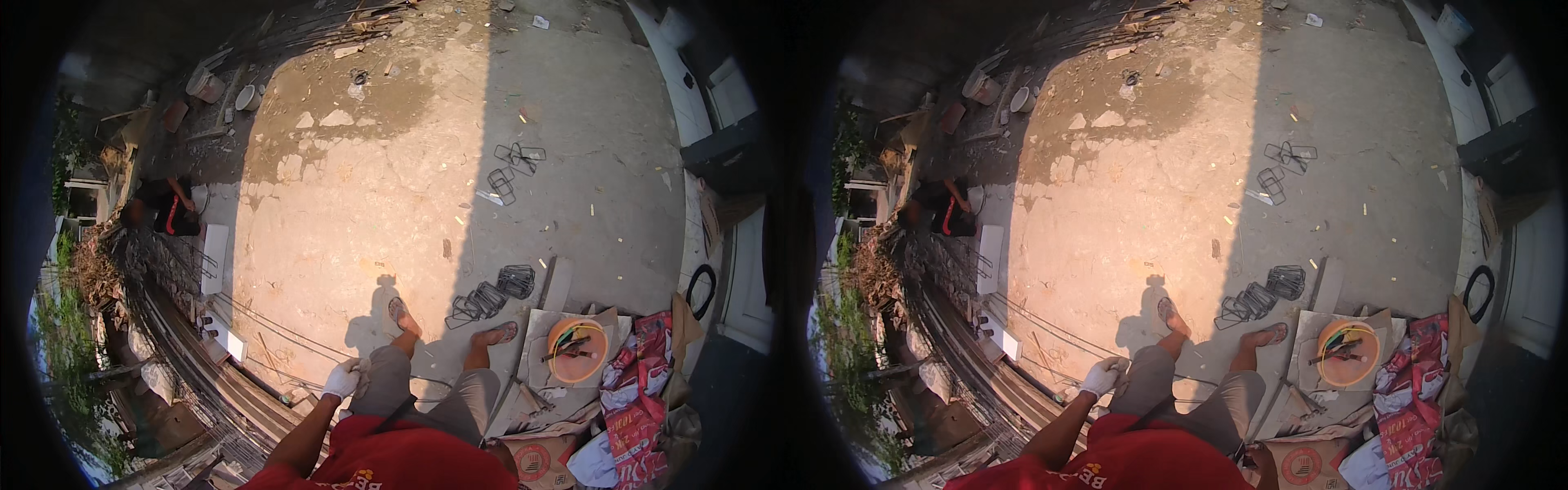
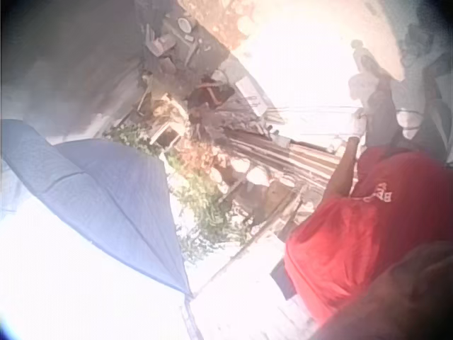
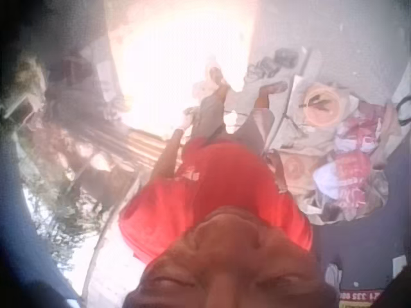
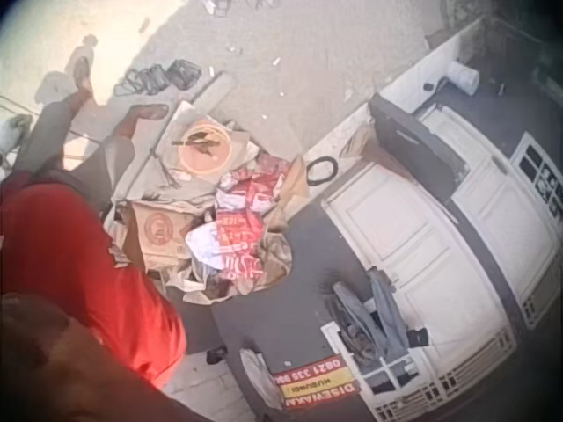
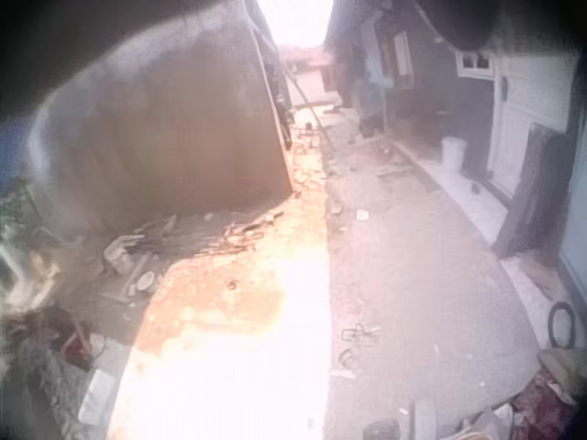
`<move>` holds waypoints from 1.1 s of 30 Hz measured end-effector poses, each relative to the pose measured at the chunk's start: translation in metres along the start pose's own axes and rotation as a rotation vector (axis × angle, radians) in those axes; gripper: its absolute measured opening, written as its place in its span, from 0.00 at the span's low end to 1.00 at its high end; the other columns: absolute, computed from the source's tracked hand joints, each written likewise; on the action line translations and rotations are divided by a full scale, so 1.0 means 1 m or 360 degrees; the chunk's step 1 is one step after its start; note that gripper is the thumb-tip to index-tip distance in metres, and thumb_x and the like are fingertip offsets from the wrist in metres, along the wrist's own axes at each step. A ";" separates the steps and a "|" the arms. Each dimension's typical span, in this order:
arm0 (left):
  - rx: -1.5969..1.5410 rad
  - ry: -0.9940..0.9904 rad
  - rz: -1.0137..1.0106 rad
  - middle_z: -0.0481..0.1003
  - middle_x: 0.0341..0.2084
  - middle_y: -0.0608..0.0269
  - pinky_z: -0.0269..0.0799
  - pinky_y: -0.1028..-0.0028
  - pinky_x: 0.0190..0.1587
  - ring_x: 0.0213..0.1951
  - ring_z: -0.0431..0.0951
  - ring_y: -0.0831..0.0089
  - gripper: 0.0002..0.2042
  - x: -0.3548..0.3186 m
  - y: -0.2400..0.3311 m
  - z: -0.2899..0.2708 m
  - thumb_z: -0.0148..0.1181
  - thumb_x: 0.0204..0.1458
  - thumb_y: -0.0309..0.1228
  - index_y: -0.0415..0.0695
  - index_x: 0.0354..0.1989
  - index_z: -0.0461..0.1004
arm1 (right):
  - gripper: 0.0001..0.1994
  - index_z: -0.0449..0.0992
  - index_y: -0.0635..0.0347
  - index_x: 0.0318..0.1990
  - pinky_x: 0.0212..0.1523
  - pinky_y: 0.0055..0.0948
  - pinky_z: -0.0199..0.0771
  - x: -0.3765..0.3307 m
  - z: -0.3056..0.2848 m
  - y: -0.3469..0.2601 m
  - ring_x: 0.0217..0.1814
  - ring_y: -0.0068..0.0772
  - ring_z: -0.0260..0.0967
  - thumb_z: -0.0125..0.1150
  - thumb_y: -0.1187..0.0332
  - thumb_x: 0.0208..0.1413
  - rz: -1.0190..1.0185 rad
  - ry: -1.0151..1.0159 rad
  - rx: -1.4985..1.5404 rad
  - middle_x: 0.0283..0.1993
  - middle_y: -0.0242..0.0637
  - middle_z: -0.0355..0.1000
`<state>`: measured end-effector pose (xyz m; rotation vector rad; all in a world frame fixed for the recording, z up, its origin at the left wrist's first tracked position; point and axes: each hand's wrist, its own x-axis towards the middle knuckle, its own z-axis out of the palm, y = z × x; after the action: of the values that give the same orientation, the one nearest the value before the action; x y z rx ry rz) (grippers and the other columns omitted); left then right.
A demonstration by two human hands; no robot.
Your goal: The person sits on the ground and ties a grid of steel rebar using wire and pliers. They repeatedly pick up wire, wrap it around the intersections of the rebar, and twist it tight with pliers to secure the mesh structure.
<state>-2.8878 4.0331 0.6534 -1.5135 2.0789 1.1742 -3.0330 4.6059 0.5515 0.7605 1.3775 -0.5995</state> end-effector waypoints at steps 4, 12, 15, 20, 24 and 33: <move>-0.1074 0.0115 -0.0349 0.84 0.42 0.51 0.83 0.68 0.40 0.35 0.85 0.69 0.19 0.003 -0.069 -0.034 0.49 0.59 0.22 0.43 0.56 0.80 | 0.13 0.78 0.51 0.50 0.32 0.48 0.78 -0.052 0.040 -0.092 0.37 0.35 0.79 0.66 0.69 0.58 -0.0255 0.0235 -0.0176 0.39 0.34 0.79; -0.0614 0.0656 -0.0406 0.82 0.47 0.43 0.76 0.58 0.56 0.51 0.82 0.47 0.19 -0.001 -0.134 -0.149 0.53 0.58 0.40 0.43 0.51 0.83 | 0.11 0.79 0.53 0.48 0.30 0.46 0.76 -0.121 0.149 -0.314 0.34 0.34 0.77 0.66 0.66 0.58 -0.0916 0.0329 -0.0553 0.37 0.35 0.78; -0.0687 0.0649 -0.0517 0.82 0.47 0.43 0.75 0.58 0.57 0.52 0.82 0.47 0.20 -0.015 -0.162 -0.124 0.55 0.56 0.42 0.45 0.50 0.84 | 0.11 0.79 0.54 0.47 0.29 0.45 0.76 -0.151 0.152 -0.343 0.33 0.33 0.77 0.65 0.65 0.58 -0.1041 0.0391 -0.0653 0.36 0.35 0.78; -0.0777 0.0261 -0.0767 0.83 0.49 0.48 0.76 0.59 0.58 0.54 0.82 0.49 0.22 -0.034 -0.209 -0.032 0.56 0.54 0.46 0.50 0.53 0.84 | 0.11 0.79 0.55 0.46 0.28 0.44 0.75 -0.166 0.133 -0.343 0.31 0.33 0.76 0.65 0.63 0.58 -0.1039 0.0462 -0.0697 0.34 0.35 0.78; -0.0626 0.0079 -0.0860 0.85 0.44 0.52 0.77 0.62 0.54 0.49 0.84 0.56 0.24 -0.066 -0.207 0.016 0.58 0.53 0.52 0.50 0.50 0.85 | 0.12 0.80 0.57 0.45 0.26 0.43 0.75 -0.156 0.118 -0.330 0.30 0.32 0.75 0.64 0.62 0.58 -0.0956 0.0477 -0.0660 0.33 0.35 0.77; -0.0497 0.0132 -0.0726 0.85 0.39 0.51 0.78 0.61 0.48 0.44 0.85 0.57 0.24 -0.042 -0.168 0.003 0.59 0.55 0.54 0.47 0.47 0.86 | 0.14 0.80 0.59 0.42 0.24 0.41 0.73 -0.110 0.064 -0.284 0.26 0.31 0.74 0.64 0.58 0.58 -0.0792 0.0316 -0.0540 0.30 0.35 0.76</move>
<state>-2.7219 4.0443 0.6073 -2.0689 1.5160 1.3044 -3.2227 4.3704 0.6271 0.2013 1.8150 -0.6606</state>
